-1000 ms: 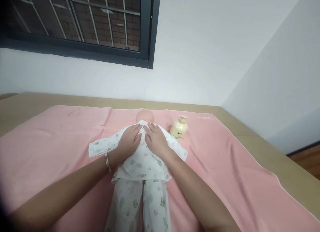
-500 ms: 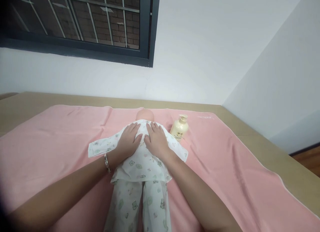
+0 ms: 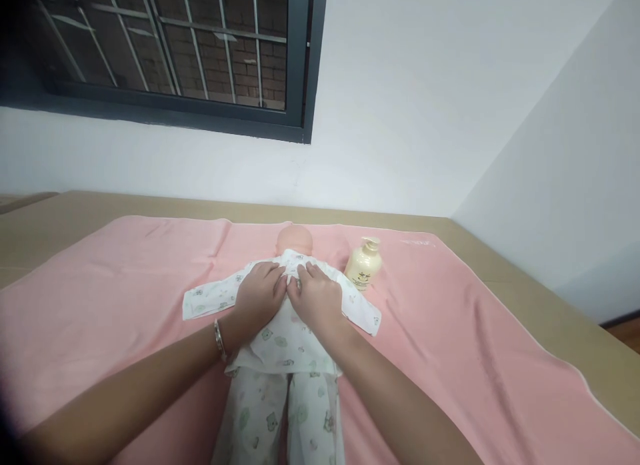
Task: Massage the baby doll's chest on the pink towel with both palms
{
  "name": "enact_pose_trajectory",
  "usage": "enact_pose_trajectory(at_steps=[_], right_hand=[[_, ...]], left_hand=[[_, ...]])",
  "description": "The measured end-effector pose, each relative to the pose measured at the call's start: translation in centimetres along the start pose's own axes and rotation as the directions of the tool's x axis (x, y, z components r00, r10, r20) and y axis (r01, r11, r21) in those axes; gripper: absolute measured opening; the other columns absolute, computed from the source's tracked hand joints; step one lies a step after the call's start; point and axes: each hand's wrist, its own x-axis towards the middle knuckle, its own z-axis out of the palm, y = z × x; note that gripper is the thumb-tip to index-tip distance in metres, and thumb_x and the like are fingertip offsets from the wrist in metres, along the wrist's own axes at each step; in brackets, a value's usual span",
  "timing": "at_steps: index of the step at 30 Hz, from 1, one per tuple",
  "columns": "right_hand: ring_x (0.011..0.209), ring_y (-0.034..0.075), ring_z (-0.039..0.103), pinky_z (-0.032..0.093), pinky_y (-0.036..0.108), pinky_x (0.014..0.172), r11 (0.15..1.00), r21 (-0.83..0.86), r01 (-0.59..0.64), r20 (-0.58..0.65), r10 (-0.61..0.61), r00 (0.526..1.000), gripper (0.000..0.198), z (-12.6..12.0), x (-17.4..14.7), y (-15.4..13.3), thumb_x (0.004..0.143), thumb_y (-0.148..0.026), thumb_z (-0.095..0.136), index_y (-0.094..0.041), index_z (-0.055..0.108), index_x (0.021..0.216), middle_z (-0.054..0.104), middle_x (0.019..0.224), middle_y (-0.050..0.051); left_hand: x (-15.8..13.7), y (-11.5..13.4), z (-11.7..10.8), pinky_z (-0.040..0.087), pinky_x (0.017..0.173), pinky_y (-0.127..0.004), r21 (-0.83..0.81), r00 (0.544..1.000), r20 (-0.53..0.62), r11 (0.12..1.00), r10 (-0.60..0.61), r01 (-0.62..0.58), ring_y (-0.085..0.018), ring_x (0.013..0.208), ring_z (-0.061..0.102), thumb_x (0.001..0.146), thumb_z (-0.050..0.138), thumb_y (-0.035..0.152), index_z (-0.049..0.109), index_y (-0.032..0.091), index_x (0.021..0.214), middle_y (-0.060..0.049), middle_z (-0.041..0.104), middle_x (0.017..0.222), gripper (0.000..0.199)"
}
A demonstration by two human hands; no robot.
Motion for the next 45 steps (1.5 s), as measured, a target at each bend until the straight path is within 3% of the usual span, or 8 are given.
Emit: enact_pose_trajectory(at_steps=[5, 13, 35, 45], right_hand=[[0.129, 0.026, 0.05, 0.047, 0.041, 0.098, 0.998, 0.055, 0.011, 0.04, -0.014, 0.999, 0.043, 0.1, 0.3, 0.3, 0.091, -0.034, 0.044, -0.022, 0.058, 0.13, 0.056, 0.136, 0.008], [0.138, 0.027, 0.037, 0.033, 0.044, 0.112, 0.989, 0.15, 0.022, 0.105, -0.038, 0.994, 0.05, 0.7, 0.8, 1.0, 0.093, -0.033, 0.041, -0.017, 0.048, 0.14, 0.044, 0.146, 0.011], [0.134, 0.026, 0.043, 0.036, 0.042, 0.11, 0.989, 0.133, 0.068, 0.052, -0.076, 0.996, 0.047, 0.7, 0.7, 1.0, 0.094, -0.033, 0.04, -0.019, 0.05, 0.138, 0.05, 0.142, 0.009], [0.136, 0.028, 0.04, 0.034, 0.044, 0.111, 0.988, 0.141, 0.06, 0.083, -0.072, 0.994, 0.049, 0.6, 0.8, 1.1, 0.094, -0.033, 0.039, -0.017, 0.048, 0.14, 0.047, 0.144, 0.012]], left_hand=[[0.1, 0.1, -0.1, 0.05, 0.088, -0.044, 0.017, 0.994, 0.059, 0.996, -0.087, 0.086, -0.027, 0.099, 0.057, 0.091, 0.045, 0.023, 0.062, 0.014, 0.105, -0.014, 0.064, 0.105, 0.024], [0.3, -0.3, 0.3, 0.044, 0.104, -0.049, 0.007, 0.989, 0.097, 0.994, -0.112, 0.112, -0.031, 0.119, 0.053, 0.089, 0.045, 0.025, 0.056, 0.01, 0.122, -0.018, 0.06, 0.123, 0.038], [0.1, -0.7, 0.9, 0.045, 0.103, -0.05, 0.007, 0.993, 0.057, 0.994, -0.105, 0.105, -0.031, 0.118, 0.055, 0.09, 0.044, 0.027, 0.057, 0.012, 0.121, -0.017, 0.061, 0.123, 0.037], [0.3, -0.6, 0.4, 0.043, 0.105, -0.05, -0.046, 0.985, 0.116, 0.99, -0.13, 0.136, -0.029, 0.119, 0.053, 0.09, 0.045, 0.026, 0.055, 0.013, 0.122, -0.016, 0.06, 0.125, 0.037]])
